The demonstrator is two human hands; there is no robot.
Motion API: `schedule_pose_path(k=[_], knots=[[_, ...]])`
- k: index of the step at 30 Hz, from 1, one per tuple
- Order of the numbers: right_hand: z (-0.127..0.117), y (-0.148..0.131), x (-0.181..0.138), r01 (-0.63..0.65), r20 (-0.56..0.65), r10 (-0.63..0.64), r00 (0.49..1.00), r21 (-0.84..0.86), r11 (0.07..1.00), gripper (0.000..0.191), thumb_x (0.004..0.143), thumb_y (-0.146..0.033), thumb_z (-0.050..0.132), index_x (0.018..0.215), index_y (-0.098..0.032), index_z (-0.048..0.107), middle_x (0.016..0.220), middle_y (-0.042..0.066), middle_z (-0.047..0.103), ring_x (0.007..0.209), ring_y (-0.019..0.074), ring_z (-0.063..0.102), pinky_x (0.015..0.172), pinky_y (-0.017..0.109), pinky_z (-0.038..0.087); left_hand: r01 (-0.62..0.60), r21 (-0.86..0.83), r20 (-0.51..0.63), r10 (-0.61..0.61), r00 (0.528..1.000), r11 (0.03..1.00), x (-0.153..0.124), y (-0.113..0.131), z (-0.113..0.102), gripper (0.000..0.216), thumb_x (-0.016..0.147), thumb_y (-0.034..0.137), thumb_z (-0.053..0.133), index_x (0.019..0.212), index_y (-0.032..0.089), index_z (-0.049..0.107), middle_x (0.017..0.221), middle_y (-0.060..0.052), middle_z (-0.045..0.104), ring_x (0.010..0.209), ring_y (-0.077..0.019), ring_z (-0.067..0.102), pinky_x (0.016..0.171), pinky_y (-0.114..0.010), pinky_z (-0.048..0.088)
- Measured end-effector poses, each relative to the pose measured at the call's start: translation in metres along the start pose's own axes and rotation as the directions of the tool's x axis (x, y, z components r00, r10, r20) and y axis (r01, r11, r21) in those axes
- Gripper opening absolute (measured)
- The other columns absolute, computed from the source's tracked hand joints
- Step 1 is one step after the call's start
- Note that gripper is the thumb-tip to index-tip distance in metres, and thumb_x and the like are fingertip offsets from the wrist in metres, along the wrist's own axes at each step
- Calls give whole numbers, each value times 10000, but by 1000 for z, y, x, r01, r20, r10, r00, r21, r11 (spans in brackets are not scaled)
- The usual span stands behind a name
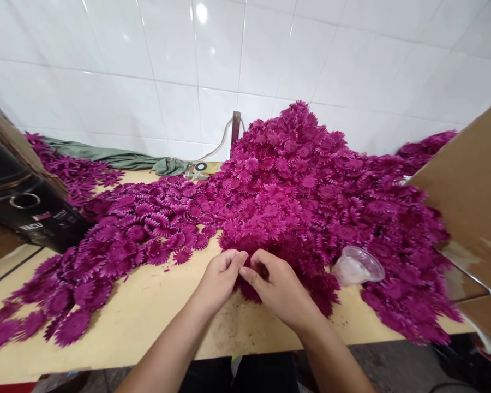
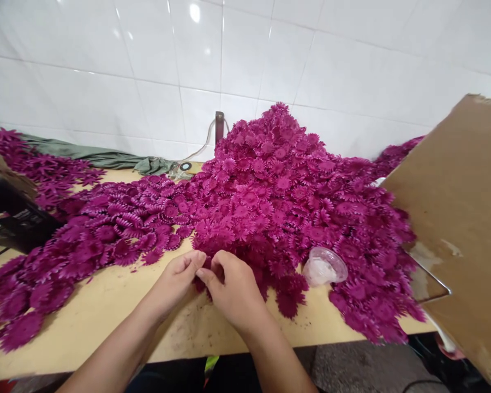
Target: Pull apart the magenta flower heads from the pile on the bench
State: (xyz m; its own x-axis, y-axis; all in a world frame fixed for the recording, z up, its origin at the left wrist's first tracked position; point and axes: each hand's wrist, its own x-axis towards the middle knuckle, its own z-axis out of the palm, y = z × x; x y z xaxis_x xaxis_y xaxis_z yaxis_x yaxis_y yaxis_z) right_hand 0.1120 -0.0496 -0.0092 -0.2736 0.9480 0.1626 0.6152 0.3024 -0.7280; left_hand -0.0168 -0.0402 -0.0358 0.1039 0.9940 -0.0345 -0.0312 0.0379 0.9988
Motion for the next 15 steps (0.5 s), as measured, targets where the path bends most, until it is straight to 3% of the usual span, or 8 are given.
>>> schedule_pose_path(k=[3,6,10,15], knots=[[2,5,1,49,-62,-53,997,-70,996,218,810,-191,429,599,-198,377,608,-27,446,562,113,420,533,238,337,-14,-18,42,15,999,1000,-6,0,-4,426,684,576,530,610,158,505,581,19,484,570,-116,427,546,-244,355],[8,9,0,91,-155,-101,983,-74,993,231,823,-146,368,599,-202,371,617,-14,454,577,121,441,548,242,351,33,-68,56,-29,998,997,-10,-1,-3,340,633,459,637,728,143,555,653,-7,554,609,-128,473,578,-252,377],[16,6,-4,129,-250,-147,957,-88,988,240,831,-146,359,599,-207,373,608,-10,450,563,124,440,534,239,350,11,-86,-22,-13,1000,996,-11,-3,4,232,630,360,628,662,156,523,564,29,496,537,-104,427,532,-236,356],[8,1,2,119,-354,-213,911,-268,956,258,834,-142,354,587,-207,392,628,19,472,616,160,448,572,283,329,-90,-33,-116,86,990,995,-12,3,11,167,674,318,561,643,169,494,550,41,464,531,-100,401,525,-227,350]])
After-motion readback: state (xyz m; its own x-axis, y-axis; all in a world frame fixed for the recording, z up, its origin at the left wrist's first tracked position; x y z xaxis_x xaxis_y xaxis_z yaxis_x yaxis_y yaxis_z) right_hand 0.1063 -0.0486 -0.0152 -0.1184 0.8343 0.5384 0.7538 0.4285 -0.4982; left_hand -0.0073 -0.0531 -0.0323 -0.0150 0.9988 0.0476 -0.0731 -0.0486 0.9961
